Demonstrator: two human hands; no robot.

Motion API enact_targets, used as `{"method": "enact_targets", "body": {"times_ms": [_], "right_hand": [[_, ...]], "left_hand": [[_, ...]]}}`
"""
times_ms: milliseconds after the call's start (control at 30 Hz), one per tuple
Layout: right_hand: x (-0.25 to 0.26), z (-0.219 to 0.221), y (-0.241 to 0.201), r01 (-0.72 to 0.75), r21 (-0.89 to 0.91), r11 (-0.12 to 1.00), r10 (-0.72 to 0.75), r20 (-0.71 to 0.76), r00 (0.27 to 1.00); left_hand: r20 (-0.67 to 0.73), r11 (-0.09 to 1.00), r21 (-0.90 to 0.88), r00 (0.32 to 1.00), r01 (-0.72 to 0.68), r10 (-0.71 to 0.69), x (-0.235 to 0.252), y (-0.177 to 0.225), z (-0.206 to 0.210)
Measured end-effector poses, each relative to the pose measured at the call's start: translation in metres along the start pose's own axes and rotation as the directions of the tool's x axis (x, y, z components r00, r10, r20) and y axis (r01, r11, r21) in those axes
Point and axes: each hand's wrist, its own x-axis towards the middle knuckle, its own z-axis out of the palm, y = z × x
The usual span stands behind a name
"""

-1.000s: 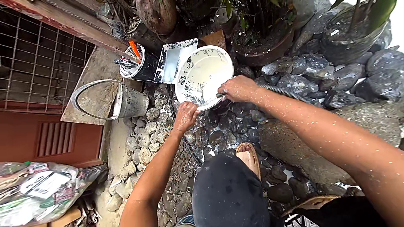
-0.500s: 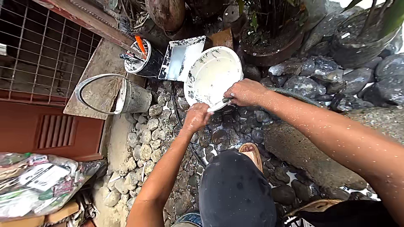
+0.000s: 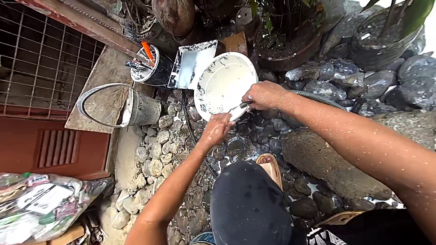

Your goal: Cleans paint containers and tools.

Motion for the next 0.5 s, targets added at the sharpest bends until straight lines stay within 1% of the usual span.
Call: {"method": "enact_targets", "body": {"times_ms": [100,133,167,200,233,267,300,333,367,433,467,500], "right_hand": [[0.003,0.005,-0.002,0.035,0.017,0.999,-0.035,-0.013,0.999],[0.005,0.005,-0.002,0.023,0.023,0.999,-0.022,-0.015,1.0],[0.006,0.005,-0.002,0.012,0.024,1.0,-0.012,-0.015,1.0],[0.007,0.003,-0.002,0.008,0.02,1.0,-0.007,-0.016,1.0],[0.006,0.001,-0.001,0.001,0.014,1.0,-0.001,-0.022,1.0],[0.004,0.0,-0.001,-0.006,0.01,1.0,0.006,-0.026,1.0],[0.002,-0.001,0.0,-0.01,0.003,1.0,0.01,-0.027,1.0],[0.001,-0.002,0.002,-0.01,0.003,1.0,0.011,-0.027,1.0],[0.001,-0.002,0.003,-0.009,0.011,1.0,0.009,-0.028,1.0],[0.003,0.001,0.007,-0.004,0.043,0.999,0.006,-0.044,0.999],[0.005,0.001,0.008,-0.012,0.054,0.998,0.015,-0.05,0.999],[0.006,-0.002,0.008,-0.02,0.051,0.998,0.023,-0.054,0.998]], "left_hand": [[0.058,0.998,0.069,0.998,0.004,-0.008,-0.032,-0.066,-0.013],[0.076,0.996,0.089,0.997,-0.011,0.005,-0.032,-0.07,-0.017],[0.099,0.994,0.104,0.995,-0.026,0.016,-0.028,-0.059,-0.017],[0.102,0.996,0.087,0.995,-0.024,0.015,-0.02,-0.038,-0.014],[0.071,0.999,0.046,0.997,-0.015,0.012,-0.009,-0.012,-0.01],[0.008,1.0,0.008,1.0,-0.002,0.002,0.0,0.008,-0.004],[-0.068,1.0,-0.009,0.998,-0.006,0.005,0.006,0.016,0.002],[-0.097,1.0,-0.003,0.995,-0.023,0.023,0.004,0.008,0.005],[-0.087,0.999,0.013,0.996,-0.033,0.034,-0.003,-0.012,0.004],[-0.017,0.997,0.068,1.0,-0.024,0.026,-0.023,-0.062,-0.006],[-0.007,0.996,0.09,1.0,-0.028,0.029,-0.029,-0.079,-0.013],[-0.01,0.994,0.104,0.999,-0.034,0.035,-0.03,-0.086,-0.019]]}}
